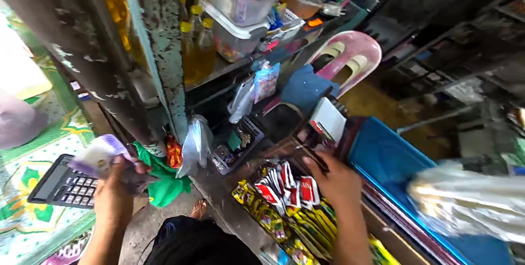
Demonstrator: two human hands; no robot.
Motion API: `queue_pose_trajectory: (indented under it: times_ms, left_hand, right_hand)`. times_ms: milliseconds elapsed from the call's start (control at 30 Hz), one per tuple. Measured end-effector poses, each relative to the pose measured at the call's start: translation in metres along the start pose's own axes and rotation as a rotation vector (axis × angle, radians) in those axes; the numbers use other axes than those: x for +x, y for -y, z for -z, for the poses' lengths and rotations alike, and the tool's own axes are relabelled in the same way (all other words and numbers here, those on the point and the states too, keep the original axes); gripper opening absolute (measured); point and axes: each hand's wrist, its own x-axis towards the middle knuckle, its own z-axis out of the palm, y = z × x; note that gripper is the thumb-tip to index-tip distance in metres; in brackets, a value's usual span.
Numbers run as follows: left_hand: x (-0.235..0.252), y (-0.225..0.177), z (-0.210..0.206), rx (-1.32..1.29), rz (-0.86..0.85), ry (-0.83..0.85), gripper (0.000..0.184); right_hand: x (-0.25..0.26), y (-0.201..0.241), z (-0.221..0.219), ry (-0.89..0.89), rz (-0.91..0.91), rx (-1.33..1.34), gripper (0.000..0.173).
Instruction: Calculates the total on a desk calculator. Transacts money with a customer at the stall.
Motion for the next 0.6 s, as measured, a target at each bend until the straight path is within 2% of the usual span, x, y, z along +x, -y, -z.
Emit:
queue_pose_trajectory:
  times_ms: [67, 133, 267, 433, 500, 600]
  left_hand:
    - [-0.006, -0.006, -0.009, 0.0, -0.004, -0.034, 0.032]
    - [-0.017, -0.008, -0.028, -0.012, -0.006, 0.005, 0.03]
    - [-0.039, 0.004, -0.075, -0.008, -0.057, 0.254, 0.028]
    - [-0.043, -0.002, -0.106, -0.013, -0.125, 0.474, 0.029]
    - [-0.034, -0.003, -0.107, -0.024, -0.171, 0.487, 0.03]
    - [-0.017, 0.003, -0.115, 0.023, -0.153, 0.456, 0.032]
  right_hand:
    - [0.001, 0.006, 0.004, 0.083, -0.064, -0.038, 0.051]
    - [0.004, 0.008, 0.007, 0.137, -0.122, -0.048, 0.048]
    - [0.003, 0.01, 0.007, 0.175, -0.178, -0.04, 0.046]
    - [-0.001, 0.013, 0.002, 0.106, -0.197, -0.044, 0.045]
    - [0.0, 0.012, -0.001, 0.068, -0.153, -0.053, 0.043]
    - [-0.003, 0.008, -0.011, -0.038, -0.08, -0.052, 0.041]
